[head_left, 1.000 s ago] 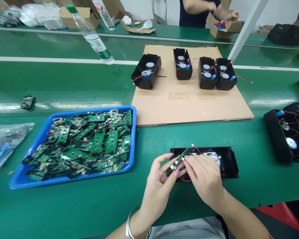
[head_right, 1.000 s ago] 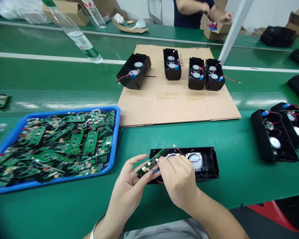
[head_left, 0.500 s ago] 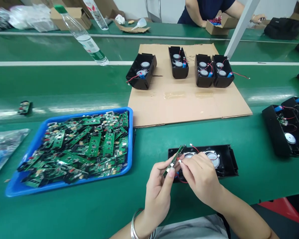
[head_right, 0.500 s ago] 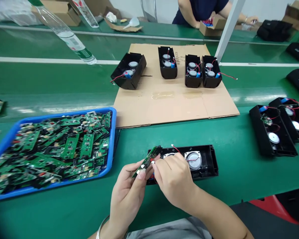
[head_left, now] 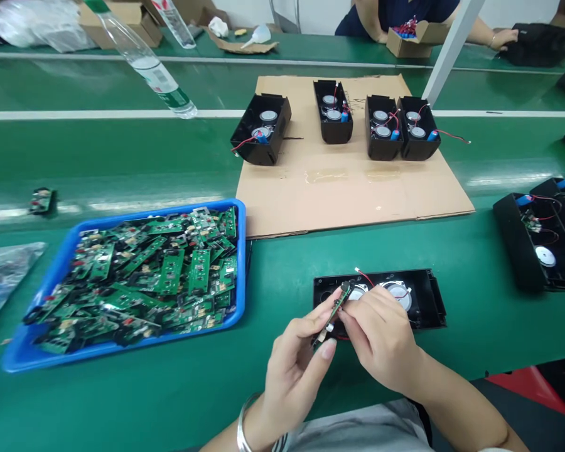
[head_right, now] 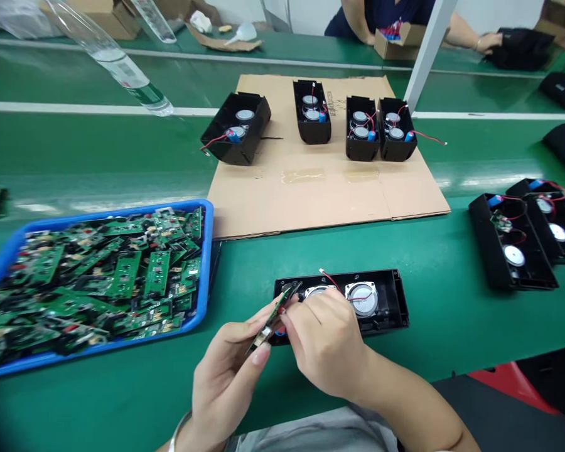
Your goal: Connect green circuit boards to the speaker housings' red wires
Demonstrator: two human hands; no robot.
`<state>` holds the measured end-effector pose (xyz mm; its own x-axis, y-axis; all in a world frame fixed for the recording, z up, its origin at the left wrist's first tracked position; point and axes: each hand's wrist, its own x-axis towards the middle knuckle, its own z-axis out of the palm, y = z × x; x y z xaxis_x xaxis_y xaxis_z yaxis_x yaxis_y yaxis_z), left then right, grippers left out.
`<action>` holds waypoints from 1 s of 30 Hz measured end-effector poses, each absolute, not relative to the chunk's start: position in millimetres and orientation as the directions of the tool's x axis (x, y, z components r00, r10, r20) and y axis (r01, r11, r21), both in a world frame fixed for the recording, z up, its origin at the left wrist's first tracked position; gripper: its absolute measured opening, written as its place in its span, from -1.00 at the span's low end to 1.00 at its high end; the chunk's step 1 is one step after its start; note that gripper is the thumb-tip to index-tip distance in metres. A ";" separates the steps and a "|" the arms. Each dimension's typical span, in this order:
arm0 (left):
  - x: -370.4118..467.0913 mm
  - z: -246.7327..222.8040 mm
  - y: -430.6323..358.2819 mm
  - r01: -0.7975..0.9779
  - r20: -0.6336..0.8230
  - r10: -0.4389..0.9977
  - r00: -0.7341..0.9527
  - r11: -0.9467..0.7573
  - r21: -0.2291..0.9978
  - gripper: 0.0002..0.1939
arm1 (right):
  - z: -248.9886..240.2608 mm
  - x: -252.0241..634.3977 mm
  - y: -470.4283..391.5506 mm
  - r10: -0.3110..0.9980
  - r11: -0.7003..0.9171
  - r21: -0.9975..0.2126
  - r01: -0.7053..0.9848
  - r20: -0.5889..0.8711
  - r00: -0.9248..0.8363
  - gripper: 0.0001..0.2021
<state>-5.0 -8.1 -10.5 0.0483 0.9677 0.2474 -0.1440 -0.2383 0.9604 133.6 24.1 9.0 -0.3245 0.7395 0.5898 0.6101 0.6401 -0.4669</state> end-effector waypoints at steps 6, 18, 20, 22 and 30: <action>-23.5 10.2 11.3 -0.168 -0.103 0.989 0.105 0.120 0.978 -0.91 | 17.1 157.9 30.8 0.731 0.681 -0.454 0.575 0.470 -0.495 -0.72; -70.9 18.2 7.4 0.284 -0.300 0.883 0.362 0.203 0.937 -0.80 | -1.5 243.3 31.3 0.902 0.428 -0.374 0.823 0.117 -0.415 -0.89; -64.7 19.8 2.9 0.277 -0.400 0.825 0.399 0.307 0.910 -0.80 | -1.9 238.8 30.6 0.912 0.407 -0.428 0.807 0.144 -0.383 -0.87; -53.0 22.1 -2.6 0.244 -0.504 0.742 0.443 0.441 0.864 -0.82 | -0.8 232.9 29.6 0.926 0.377 -0.508 0.774 0.182 -0.331 -0.84; 11.1 14.4 -16.6 0.078 -0.439 0.876 0.198 0.432 0.898 -0.87 | -8.5 201.6 25.4 0.992 -0.026 -0.945 0.326 -0.065 -0.108 -0.93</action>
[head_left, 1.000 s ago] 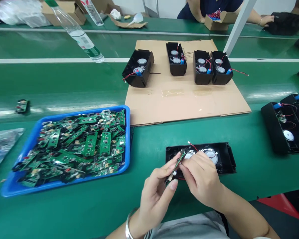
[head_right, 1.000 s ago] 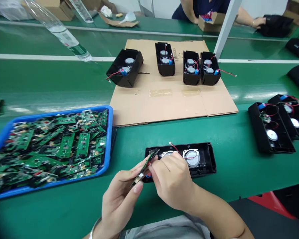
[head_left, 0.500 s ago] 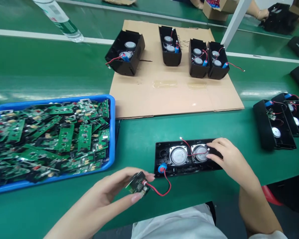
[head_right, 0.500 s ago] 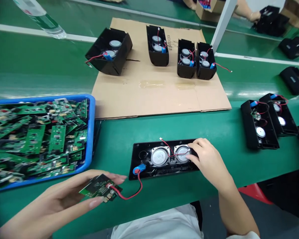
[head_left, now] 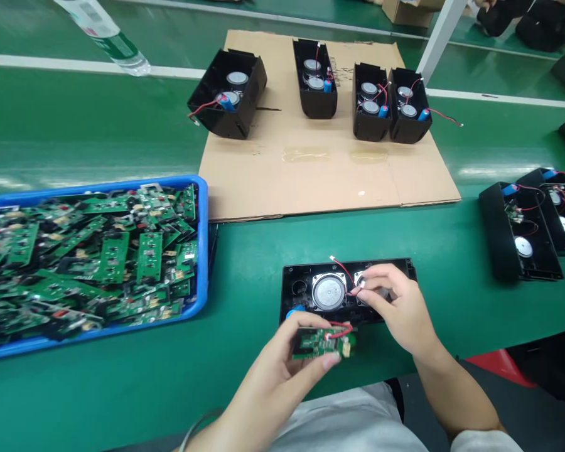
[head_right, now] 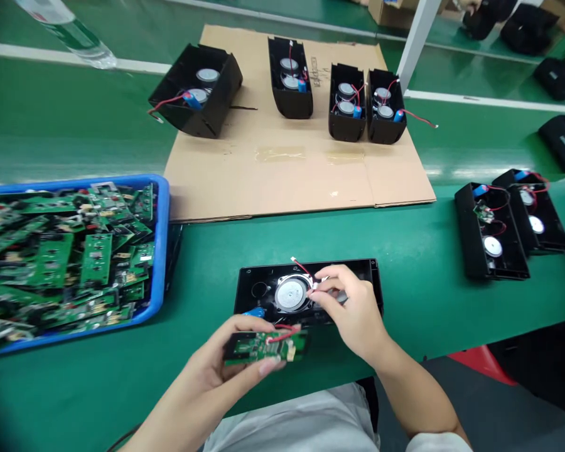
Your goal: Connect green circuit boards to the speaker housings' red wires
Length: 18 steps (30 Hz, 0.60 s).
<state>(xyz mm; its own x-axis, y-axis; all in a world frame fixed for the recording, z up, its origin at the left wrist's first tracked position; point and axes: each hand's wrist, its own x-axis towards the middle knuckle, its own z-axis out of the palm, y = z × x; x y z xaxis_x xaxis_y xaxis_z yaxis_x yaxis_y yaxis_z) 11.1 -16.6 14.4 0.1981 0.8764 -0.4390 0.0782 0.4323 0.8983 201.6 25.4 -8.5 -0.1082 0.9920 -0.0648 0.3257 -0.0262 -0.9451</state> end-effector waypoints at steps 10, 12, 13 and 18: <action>25.9 -1.0 -4.6 0.522 0.164 0.984 -0.068 -0.105 0.846 -0.79 | -9.6 192.9 22.9 0.941 0.322 -0.796 0.512 0.208 -0.268 -0.87; 26.9 0.1 -2.8 0.563 0.156 0.987 -0.027 -0.114 0.818 -0.81 | -10.0 190.2 20.7 0.903 0.424 -0.726 0.541 0.291 -0.316 -0.86; 27.4 0.2 -2.5 0.584 0.149 0.989 -0.012 -0.114 0.803 -0.81 | -10.1 189.0 19.8 0.888 0.457 -0.697 0.553 0.321 -0.329 -0.85; 28.7 -1.4 -3.7 0.616 0.167 0.986 0.029 -0.149 0.773 -0.81 | -7.3 185.6 18.3 0.844 0.525 -0.535 0.662 0.424 -0.327 -0.81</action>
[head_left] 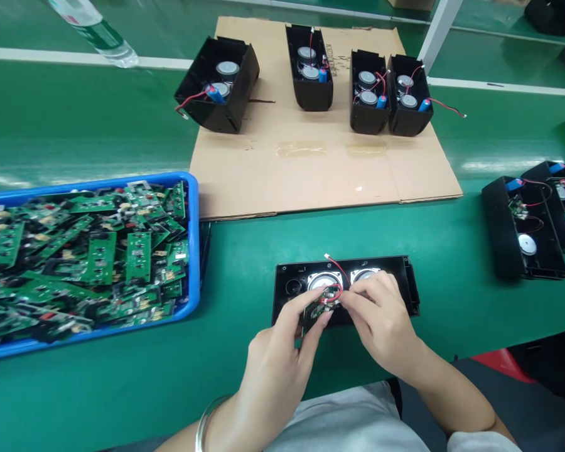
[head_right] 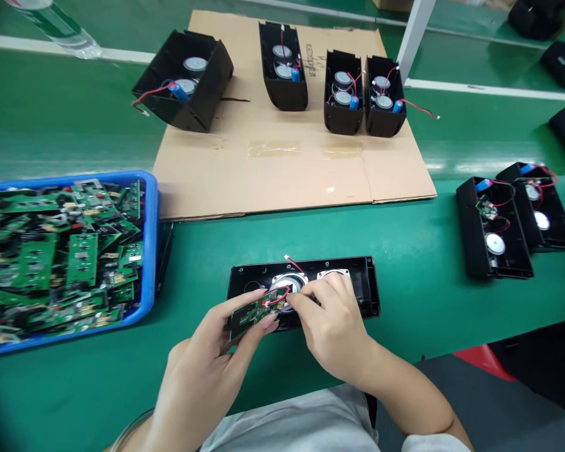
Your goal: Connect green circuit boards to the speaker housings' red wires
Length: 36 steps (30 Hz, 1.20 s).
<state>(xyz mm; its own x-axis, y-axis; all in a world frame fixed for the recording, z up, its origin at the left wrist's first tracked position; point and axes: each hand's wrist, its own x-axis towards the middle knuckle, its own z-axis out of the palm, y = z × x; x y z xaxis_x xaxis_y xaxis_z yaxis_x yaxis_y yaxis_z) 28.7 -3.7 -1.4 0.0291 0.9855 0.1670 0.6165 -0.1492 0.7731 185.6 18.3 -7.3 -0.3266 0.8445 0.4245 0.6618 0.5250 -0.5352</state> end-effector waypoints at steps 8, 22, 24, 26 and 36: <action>32.7 6.5 -0.1 0.672 0.115 0.990 0.084 -0.142 0.727 -0.83 | -2.8 179.9 15.9 0.776 0.573 -0.247 0.782 0.470 -0.420 -0.78; 24.4 6.7 0.3 0.532 0.099 0.975 0.197 -0.191 0.825 -0.79 | -3.5 192.6 24.5 0.892 0.437 -0.689 0.578 0.251 -0.376 -0.80; 23.1 8.5 0.8 0.507 0.081 0.971 0.223 -0.187 0.841 -0.79 | -1.3 195.5 28.1 0.884 0.434 -0.717 0.545 0.223 -0.410 -0.77; 23.2 9.1 0.7 0.494 0.065 0.971 0.229 -0.174 0.852 -0.80 | 0.9 196.7 30.3 0.884 0.422 -0.733 0.534 0.203 -0.421 -0.76; 23.5 4.0 -1.7 0.422 0.119 0.976 0.183 -0.188 0.887 -0.81 | 0.7 192.8 31.6 0.897 0.395 -0.760 0.516 0.199 -0.394 -0.82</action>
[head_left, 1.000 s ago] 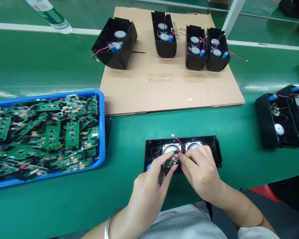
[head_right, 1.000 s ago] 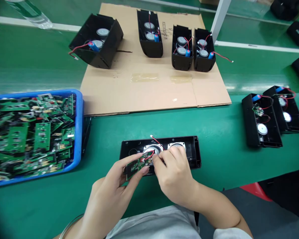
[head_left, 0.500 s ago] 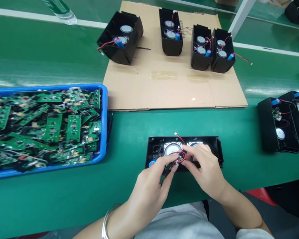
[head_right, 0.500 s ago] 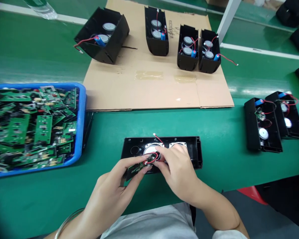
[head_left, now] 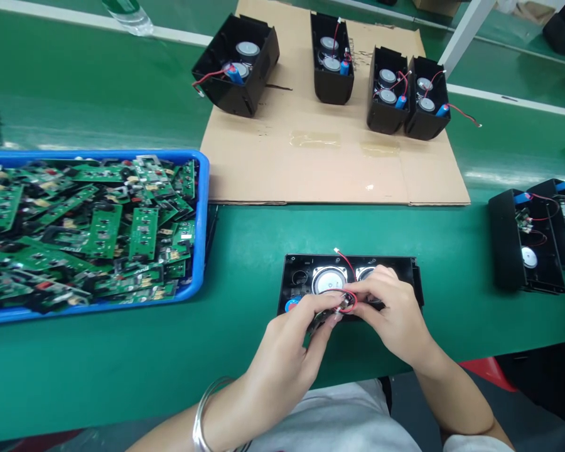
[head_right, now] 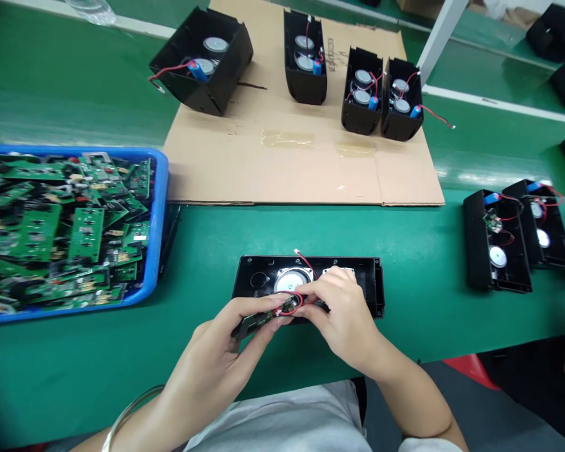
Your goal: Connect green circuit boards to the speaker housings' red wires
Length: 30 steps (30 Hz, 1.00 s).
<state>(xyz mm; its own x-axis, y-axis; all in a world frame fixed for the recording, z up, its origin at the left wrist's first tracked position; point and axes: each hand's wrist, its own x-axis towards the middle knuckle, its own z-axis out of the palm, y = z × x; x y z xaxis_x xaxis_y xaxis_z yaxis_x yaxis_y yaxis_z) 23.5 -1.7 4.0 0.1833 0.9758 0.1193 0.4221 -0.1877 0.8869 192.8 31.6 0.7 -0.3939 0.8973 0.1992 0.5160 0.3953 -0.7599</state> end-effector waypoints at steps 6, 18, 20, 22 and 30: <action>17.6 13.0 3.9 0.537 0.019 0.986 0.164 -0.105 0.837 -0.84 | -2.4 190.9 35.9 0.935 0.289 -0.782 0.552 0.108 -0.337 -0.80; 18.6 9.0 5.0 0.749 0.131 0.988 0.085 -0.150 0.645 -0.85 | -12.8 202.4 30.8 0.991 0.008 -0.955 0.298 -0.032 -0.127 -0.91; 20.5 8.6 6.1 0.748 0.145 0.983 0.109 -0.177 0.639 -0.85 | -11.3 204.2 29.1 0.983 0.089 -0.953 0.290 0.037 -0.180 -0.91; 22.0 10.1 7.7 0.731 0.134 0.981 0.141 -0.194 0.654 -0.86 | -10.5 202.9 27.2 0.959 0.206 -0.917 0.341 0.121 -0.255 -0.89; 19.2 16.7 11.2 0.641 -0.016 0.980 0.199 -0.118 0.759 -0.84 | -16.2 195.8 19.9 0.843 0.527 -0.677 0.513 0.344 -0.413 -0.81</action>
